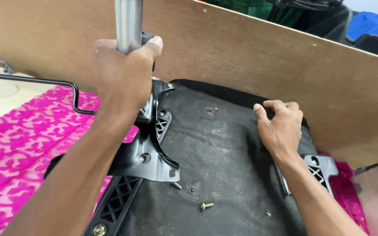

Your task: The person uses a screwdriver to tighten screws on the base of an office chair. They first remove the gas lift cylinder from the base, then flip the chair and secure the base to the seat using multiple screws.

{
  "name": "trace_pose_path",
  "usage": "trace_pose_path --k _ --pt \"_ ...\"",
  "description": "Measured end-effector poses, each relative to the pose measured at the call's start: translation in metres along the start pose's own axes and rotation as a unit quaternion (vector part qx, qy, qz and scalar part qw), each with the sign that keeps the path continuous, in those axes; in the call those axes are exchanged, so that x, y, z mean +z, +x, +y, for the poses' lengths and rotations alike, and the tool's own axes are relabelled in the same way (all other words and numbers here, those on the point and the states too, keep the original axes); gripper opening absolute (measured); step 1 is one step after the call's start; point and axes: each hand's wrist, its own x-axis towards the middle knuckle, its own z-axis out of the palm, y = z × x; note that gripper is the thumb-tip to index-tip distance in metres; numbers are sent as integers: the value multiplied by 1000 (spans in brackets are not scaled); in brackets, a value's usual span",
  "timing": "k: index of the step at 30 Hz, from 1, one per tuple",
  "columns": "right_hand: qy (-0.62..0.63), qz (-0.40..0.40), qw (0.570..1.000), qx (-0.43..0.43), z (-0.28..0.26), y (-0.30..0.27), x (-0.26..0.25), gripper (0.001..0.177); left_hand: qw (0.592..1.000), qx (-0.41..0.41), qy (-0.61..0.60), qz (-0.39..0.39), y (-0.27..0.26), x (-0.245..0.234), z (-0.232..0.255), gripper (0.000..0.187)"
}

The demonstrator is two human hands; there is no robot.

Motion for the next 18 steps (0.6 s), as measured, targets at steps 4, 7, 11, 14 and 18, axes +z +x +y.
trace_pose_path --k 4,7,11,14,18 --pt "138 -35 985 -96 -69 10 20 21 998 -15 -59 9 16 -33 -12 23" --pt "219 -67 948 -222 -134 6 34 20 998 -25 -28 48 24 -59 -30 21" --pt "277 -191 890 -307 -209 -14 54 24 994 -4 19 109 38 -90 -69 14" --pt "316 -303 832 -342 -251 -29 71 42 990 -13 43 131 40 -119 -108 20" --pt "394 -369 759 -363 -290 -35 102 72 982 -10 64 178 42 -148 -162 14"
